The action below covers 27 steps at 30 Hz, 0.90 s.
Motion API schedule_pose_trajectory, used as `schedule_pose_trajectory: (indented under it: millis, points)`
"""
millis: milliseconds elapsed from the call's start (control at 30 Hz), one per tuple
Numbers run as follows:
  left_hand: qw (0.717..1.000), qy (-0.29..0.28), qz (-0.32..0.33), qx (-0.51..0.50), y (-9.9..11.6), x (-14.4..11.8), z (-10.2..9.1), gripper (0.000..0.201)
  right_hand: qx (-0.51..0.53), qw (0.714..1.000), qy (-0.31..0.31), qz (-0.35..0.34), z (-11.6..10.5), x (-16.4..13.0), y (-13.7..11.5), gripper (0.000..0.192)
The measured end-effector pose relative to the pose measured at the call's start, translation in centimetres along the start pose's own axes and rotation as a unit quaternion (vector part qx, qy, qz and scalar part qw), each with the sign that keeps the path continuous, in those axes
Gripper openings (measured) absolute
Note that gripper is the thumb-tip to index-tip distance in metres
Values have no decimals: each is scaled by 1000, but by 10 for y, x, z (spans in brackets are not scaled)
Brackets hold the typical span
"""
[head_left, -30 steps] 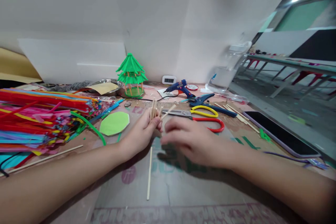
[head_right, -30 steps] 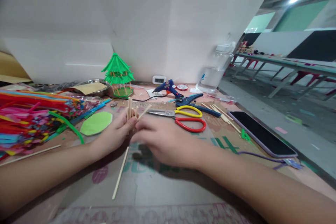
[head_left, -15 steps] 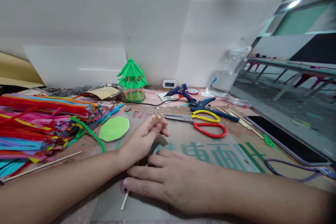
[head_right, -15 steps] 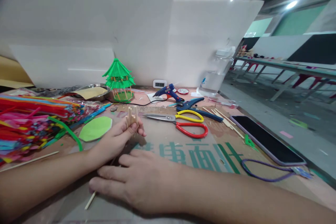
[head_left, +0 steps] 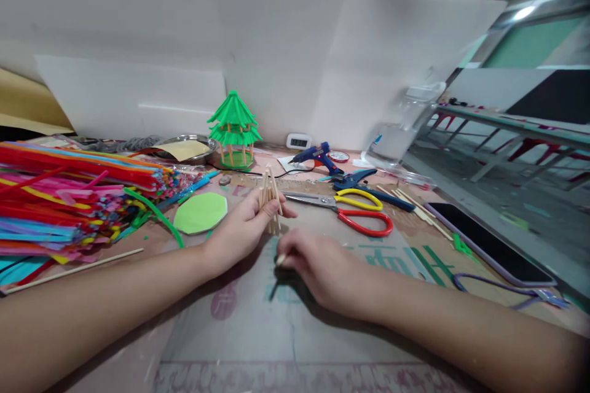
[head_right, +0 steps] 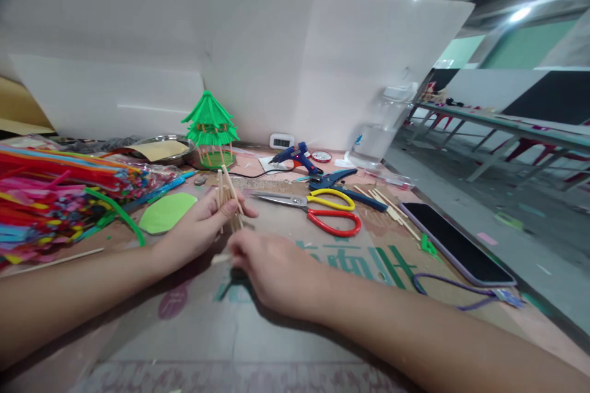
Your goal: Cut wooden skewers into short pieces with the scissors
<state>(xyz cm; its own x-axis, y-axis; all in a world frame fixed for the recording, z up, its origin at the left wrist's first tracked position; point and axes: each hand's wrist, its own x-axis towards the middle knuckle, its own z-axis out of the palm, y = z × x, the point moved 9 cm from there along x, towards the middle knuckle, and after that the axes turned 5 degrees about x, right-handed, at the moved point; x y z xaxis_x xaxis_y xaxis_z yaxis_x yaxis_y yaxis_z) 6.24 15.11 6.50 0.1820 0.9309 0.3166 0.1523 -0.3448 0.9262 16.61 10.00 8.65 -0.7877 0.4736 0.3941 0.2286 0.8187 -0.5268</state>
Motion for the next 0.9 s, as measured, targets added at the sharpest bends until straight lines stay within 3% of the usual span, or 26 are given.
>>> schedule_pose_trajectory:
  millis: [100,133,200,267,333,400,500,567,600,667,700,733,800,867,900]
  points:
    - [1000,12,4,-9,0,0,-4,26,191,961,158,121,-34,0,43,3]
    - [1000,13,2,-11,0,0,-4,26,238,943,189,138,-41,0,55,7]
    - [1000,16,-10,-17,-2,0,-4,24,319,908,190,195,-41,1,77,14]
    - [998,34,-34,-31,-6,0,-6,20,400,875,154,226,-33,3,88,23]
    - [994,70,-66,-53,-13,1,-13,17,441,863,122,214,-30,4,87,33]
    - [988,104,-90,-74,-19,2,-19,13,396,891,123,183,-37,4,83,36]
    - [981,122,-114,-96,-27,6,-24,8,216,958,91,166,-44,2,77,37]
    - [977,134,-125,-105,-32,8,-27,8,160,974,-13,162,-31,0,71,39]
    - [976,140,-129,-107,-33,8,-29,8,187,965,-88,160,-18,-2,66,41]
    - [973,150,-134,-110,-35,8,-31,8,318,914,-201,152,4,-9,50,48]
    - [972,153,-136,-112,-36,8,-32,8,392,882,-214,150,7,-9,43,51]
    - [972,152,-137,-115,-36,8,-31,8,442,867,-174,149,2,-5,42,52]
    - [971,151,-137,-122,-35,8,-31,10,434,883,-74,165,-11,2,50,46]
    - [971,151,-137,-123,-34,8,-30,10,378,904,-94,179,-8,2,49,40]
    - [971,151,-138,-122,-34,8,-29,10,379,896,-154,175,1,-1,41,41]
